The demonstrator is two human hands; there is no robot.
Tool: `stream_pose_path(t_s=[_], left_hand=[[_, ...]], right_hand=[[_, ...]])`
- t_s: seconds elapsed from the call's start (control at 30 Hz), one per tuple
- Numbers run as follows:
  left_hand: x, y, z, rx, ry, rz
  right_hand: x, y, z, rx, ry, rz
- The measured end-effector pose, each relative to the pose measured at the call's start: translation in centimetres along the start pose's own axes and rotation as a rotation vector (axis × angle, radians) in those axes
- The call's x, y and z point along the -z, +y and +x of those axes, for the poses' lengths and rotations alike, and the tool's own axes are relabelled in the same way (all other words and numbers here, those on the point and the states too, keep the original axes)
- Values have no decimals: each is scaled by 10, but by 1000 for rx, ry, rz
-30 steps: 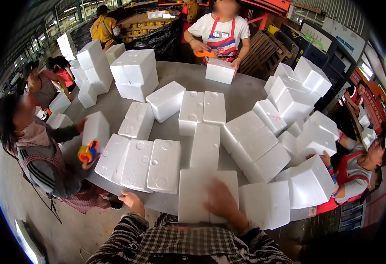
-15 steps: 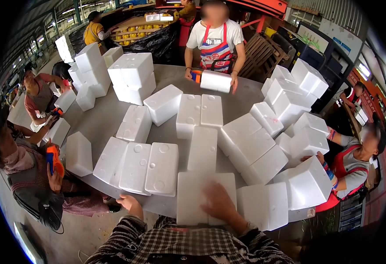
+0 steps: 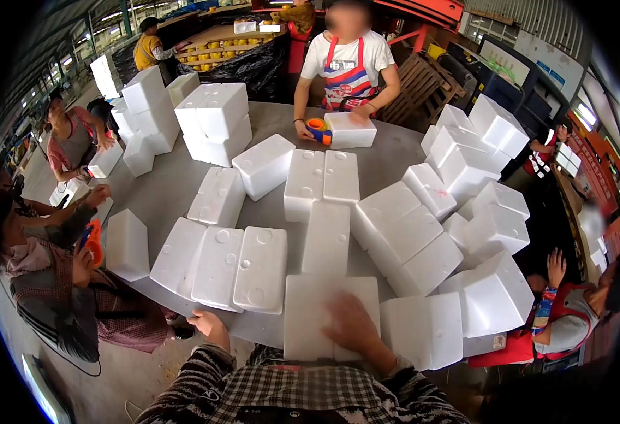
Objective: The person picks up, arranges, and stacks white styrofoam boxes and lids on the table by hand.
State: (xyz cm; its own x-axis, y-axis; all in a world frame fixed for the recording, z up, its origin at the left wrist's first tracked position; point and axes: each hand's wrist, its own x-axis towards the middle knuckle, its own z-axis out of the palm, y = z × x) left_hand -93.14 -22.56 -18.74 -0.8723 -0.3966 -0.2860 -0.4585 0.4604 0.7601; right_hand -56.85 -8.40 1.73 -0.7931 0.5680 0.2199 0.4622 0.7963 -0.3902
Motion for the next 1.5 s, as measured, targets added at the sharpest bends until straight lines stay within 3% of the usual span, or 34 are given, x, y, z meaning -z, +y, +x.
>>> stream_pose_path(t_s=[0.2,0.23,0.27,0.37,0.43,0.63,0.8,0.87,0.93,1.13,1.37,1.5], left_hand=[[20,28,-22,64,-28,-27],[-11,-16,12,-149,41,-50],[-54,-72,62,-329,8,260],[14,23,-13,31,2,25],[7,15,-10,2,62,23],[14,16,-9,21,-33,36],[-24,-49,32,-295,-43,195],[-13,-33,16,-215,-32,86],[23,21,-18,-24,-30,-123],[34,36,-26,68,-61,-106],[-2,-26,3,-333,-39,102],[-8,-23,3,-277,7,153]], right_hand=[[-7,6,-4,3,-2,12],[-10,5,-6,-22,-25,-14],[-13,8,-6,-34,-52,-36],[-15,2,-2,-48,-73,-61],[-13,0,-1,-66,-74,-57],[-20,3,-3,-61,-90,-78],[-12,-10,3,-84,-116,-62],[-12,-9,2,-77,-112,-56],[-11,-9,1,-67,-110,-54],[-9,-9,2,-55,-97,-30],[-9,-8,1,-46,-89,-24],[-10,-7,-1,-40,-83,-33]])
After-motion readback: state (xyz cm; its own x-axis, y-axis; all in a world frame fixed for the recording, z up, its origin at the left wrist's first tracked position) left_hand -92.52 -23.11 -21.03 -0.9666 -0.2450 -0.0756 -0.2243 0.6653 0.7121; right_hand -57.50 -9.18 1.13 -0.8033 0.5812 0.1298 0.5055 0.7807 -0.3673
